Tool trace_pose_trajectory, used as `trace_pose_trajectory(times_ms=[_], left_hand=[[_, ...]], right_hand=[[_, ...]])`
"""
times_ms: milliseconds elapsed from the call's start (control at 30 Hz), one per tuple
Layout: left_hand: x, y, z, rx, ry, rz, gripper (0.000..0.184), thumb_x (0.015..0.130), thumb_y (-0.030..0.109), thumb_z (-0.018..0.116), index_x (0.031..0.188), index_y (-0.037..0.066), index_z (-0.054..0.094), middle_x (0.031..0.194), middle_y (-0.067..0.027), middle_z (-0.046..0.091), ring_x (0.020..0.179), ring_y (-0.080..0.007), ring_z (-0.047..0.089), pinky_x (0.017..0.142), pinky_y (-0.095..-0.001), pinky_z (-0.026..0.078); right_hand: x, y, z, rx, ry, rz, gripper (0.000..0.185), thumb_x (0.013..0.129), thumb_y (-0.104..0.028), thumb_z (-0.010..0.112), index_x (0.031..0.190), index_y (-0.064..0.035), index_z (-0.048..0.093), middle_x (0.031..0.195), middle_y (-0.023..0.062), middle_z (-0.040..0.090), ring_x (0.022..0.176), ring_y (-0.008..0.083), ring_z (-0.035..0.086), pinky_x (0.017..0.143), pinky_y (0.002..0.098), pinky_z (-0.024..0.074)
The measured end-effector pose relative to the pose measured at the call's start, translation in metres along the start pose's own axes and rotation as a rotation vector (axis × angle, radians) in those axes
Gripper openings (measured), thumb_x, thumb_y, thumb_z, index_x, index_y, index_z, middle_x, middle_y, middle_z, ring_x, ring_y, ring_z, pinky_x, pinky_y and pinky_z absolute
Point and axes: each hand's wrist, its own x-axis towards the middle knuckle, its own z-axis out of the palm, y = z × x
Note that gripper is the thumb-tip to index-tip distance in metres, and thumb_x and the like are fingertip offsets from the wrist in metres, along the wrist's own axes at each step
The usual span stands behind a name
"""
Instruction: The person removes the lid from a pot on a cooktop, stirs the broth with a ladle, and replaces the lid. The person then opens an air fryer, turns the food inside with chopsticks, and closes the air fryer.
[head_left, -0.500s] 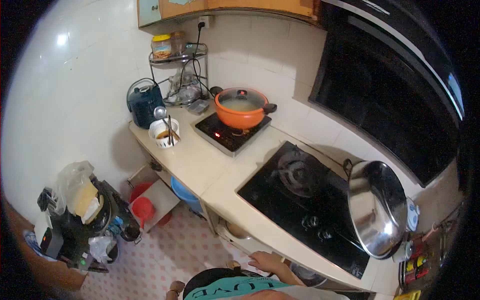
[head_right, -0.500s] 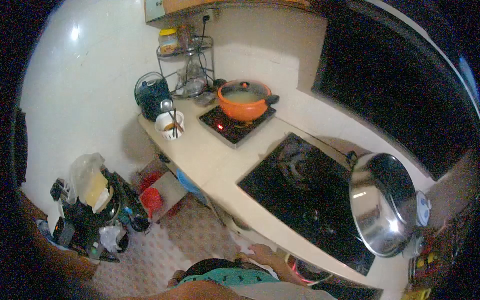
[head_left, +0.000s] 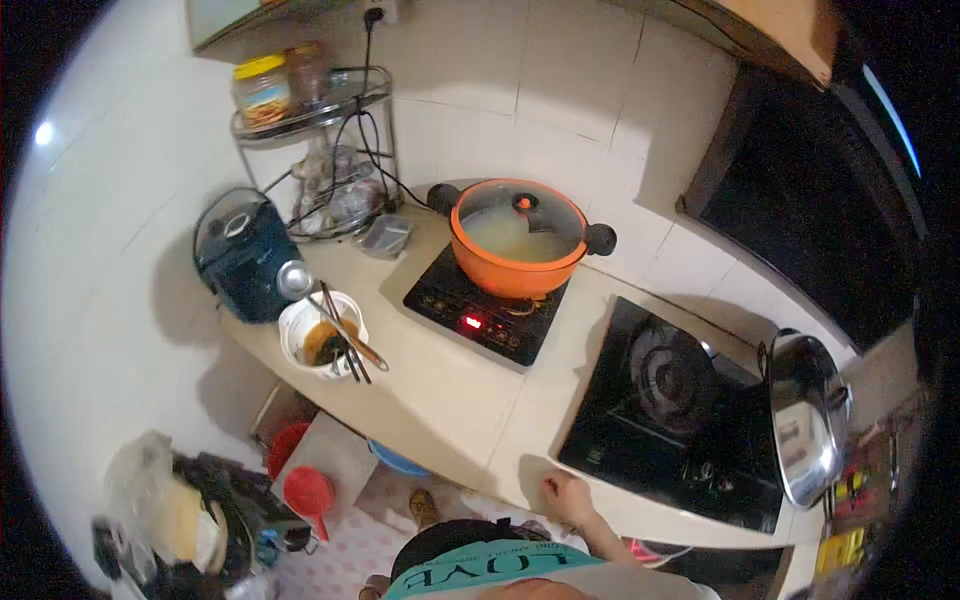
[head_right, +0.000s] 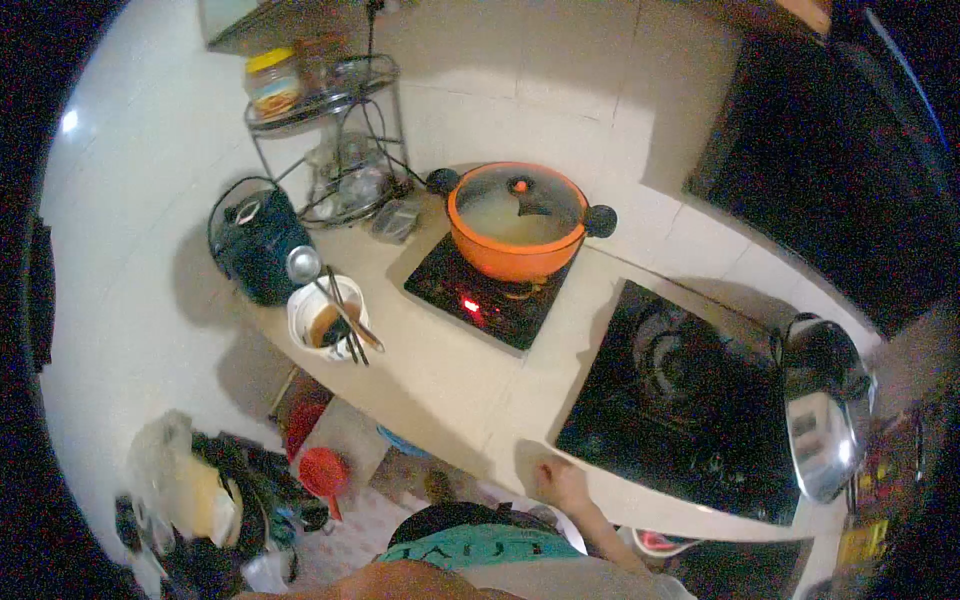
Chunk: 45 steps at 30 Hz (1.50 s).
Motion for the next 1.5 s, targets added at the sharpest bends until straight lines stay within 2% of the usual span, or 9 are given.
trace_pose_trajectory(times_ms=[267,400,433,500,567,633,733,1067,1500], left_hand=[[0.161,-0.024,-0.174,0.419,-0.001,0.261,0.017,0.074,0.018,0.049,0.081,0.01,0.063,0.08,-0.0059,0.064,0.073,-0.0225,0.061,0.06,-0.0359,0.048],[0.217,-0.007,-0.2,-0.662,0.238,0.181,0.015,0.074,0.019,0.051,0.072,0.01,0.062,0.074,-0.0092,0.063,0.066,-0.0252,0.06,0.057,-0.0389,0.046],[0.22,-0.006,-0.202,-0.251,0.236,0.344,0.015,0.074,0.02,0.051,0.071,0.008,0.061,0.072,-0.0101,0.062,0.064,-0.0258,0.059,0.057,-0.0385,0.046],[0.223,0.012,-0.216,0.579,0.214,0.633,0.018,0.074,0.02,0.052,0.067,0.005,0.06,0.069,-0.012,0.06,0.061,-0.0269,0.058,0.056,-0.0378,0.046],[0.224,0.024,-0.216,0.003,-0.049,0.37,0.023,0.077,0.023,0.05,0.068,0.003,0.059,0.07,-0.0123,0.06,0.062,-0.0285,0.058,0.057,-0.0388,0.047],[0.176,0.078,-0.242,0.865,0.253,0.649,0.03,0.079,0.029,0.05,0.064,0.004,0.059,0.071,-0.013,0.061,0.065,-0.0292,0.059,0.057,-0.0432,0.045],[0.17,0.087,-0.25,0.254,0.225,0.504,0.019,0.074,0.02,0.049,0.064,0.008,0.059,0.074,-0.0128,0.058,0.07,-0.0291,0.056,0.061,-0.0387,0.044],[0.063,0.18,-0.291,-0.08,0.472,0.361,0.016,0.076,0.015,0.052,0.078,0.002,0.06,0.082,-0.0209,0.056,0.077,-0.0374,0.054,0.07,-0.0421,0.043],[0.115,0.128,-0.269,0.397,0.124,0.621,0.018,0.077,0.019,0.049,0.078,0.005,0.061,0.083,-0.0179,0.058,0.076,-0.0349,0.055,0.068,-0.0432,0.046]], right_hand=[[0.018,-0.021,0.035,-0.197,0.285,0.388,0.015,0.074,-0.019,0.055,0.071,-0.0042,0.054,0.061,0.0162,0.057,0.057,0.0334,0.058,0.052,0.041,0.0453],[0.02,-0.042,0.036,-0.151,0.371,0.452,0.013,0.074,-0.015,0.054,0.071,-0.0022,0.054,0.063,0.017,0.056,0.058,0.0331,0.056,0.053,0.04,0.0448],[0.02,-0.047,0.036,-0.145,0.387,0.477,0.011,0.074,-0.013,0.054,0.071,-0.0017,0.053,0.065,0.0174,0.056,0.059,0.0332,0.056,0.054,0.0397,0.0448],[0.023,-0.056,0.035,-0.146,0.467,0.37,0.008,0.071,-0.008,0.053,0.077,-0.0017,0.053,0.076,0.018,0.056,0.066,0.0347,0.055,0.059,0.041,0.0453],[0.033,-0.064,0.036,-0.09,0.521,0.254,0.009,0.072,-0.004,0.053,0.08,-0.0013,0.053,0.081,0.0167,0.055,0.068,0.0319,0.055,0.061,0.0387,0.0454],[0.048,-0.081,0.045,0.048,0.509,0.148,0.006,0.074,-0.001,0.053,0.08,-0.0004,0.053,0.08,0.0135,0.055,0.067,0.0246,0.056,0.058,0.0328,0.0449],[0.083,-0.113,0.059,0.426,0.327,0.182,0.012,0.076,-0.001,0.054,0.088,-0.001,0.053,0.081,0.0105,0.055,0.069,0.0173,0.056,0.058,0.0283,0.0447],[0.241,-0.193,0.087,0.784,-0.359,-0.005,0.06,0.078,-0.037,0.058,0.114,0.005,0.036,0.095,0.0187,0.056,0.085,0.0256,0.057,0.073,0.0329,0.0461],[0.278,-0.243,0.098,0.322,-0.06,-0.239,0.027,0.079,-0.025,0.05,0.085,0.0019,0.054,0.075,0.0221,0.059,0.075,0.037,0.057,0.068,0.0434,0.0451]])
